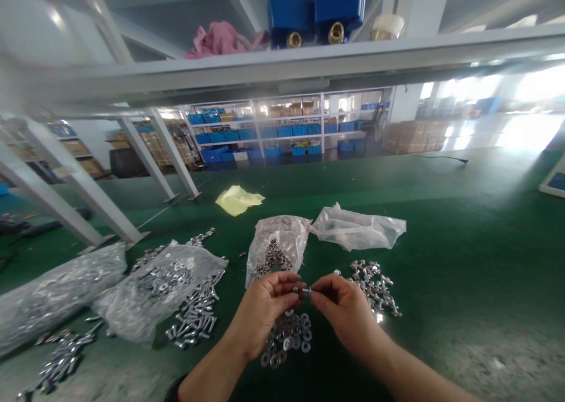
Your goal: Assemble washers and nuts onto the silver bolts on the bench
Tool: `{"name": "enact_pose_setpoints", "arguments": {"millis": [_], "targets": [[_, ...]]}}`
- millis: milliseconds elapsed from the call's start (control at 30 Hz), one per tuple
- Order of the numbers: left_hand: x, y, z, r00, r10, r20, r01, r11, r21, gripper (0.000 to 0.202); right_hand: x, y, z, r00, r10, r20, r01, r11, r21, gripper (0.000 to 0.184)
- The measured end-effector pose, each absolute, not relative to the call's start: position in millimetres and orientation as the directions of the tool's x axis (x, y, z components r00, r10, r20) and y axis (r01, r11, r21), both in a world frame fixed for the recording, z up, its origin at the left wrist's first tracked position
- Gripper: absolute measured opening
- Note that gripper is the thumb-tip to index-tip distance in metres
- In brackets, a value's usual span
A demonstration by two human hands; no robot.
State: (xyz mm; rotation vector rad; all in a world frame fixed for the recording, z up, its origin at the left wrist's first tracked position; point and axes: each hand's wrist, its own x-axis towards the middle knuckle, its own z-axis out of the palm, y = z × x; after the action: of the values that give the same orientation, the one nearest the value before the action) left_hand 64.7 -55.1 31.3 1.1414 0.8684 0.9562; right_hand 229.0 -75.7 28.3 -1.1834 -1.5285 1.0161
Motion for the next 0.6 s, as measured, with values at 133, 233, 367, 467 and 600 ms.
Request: {"name": "enact_pose_setpoints", "arguments": {"millis": [133,233,367,467,600], "targets": [[65.5,-57.0,34.0,0.352,0.934,-0.055,-0.084,0.090,0.992,0.042,228.6,-80.8,37.0,-0.130,0.964,0.233,0.302,0.263,-0.916,0.010],[65.2,-57.9,34.5,0.337,0.941,-0.007,-0.051,0.025,0.998,0.042,228.9,-83.4,40.1,-0.137,0.950,0.281,0.367,0.312,-0.876,0.008],[64.2,-57.5,32.4,0.328,0.944,0.021,-0.029,-0.012,1.000,0.041,229.3,-83.8,38.9,-0.144,0.921,0.363,0.429,0.388,-0.816,0.007],[63.2,-57.5,32.3,0.332,0.943,0.017,-0.002,-0.017,1.000,0.040,229.0,-84.0,39.4,-0.174,0.896,0.409,0.446,0.442,-0.778,0.006],[63.9,-59.9,33.8,0.309,0.951,0.014,0.045,-0.029,0.999,0.038,228.9,-84.8,39.8,-0.194,0.900,0.390,0.490,0.433,-0.756,0.010]]}}
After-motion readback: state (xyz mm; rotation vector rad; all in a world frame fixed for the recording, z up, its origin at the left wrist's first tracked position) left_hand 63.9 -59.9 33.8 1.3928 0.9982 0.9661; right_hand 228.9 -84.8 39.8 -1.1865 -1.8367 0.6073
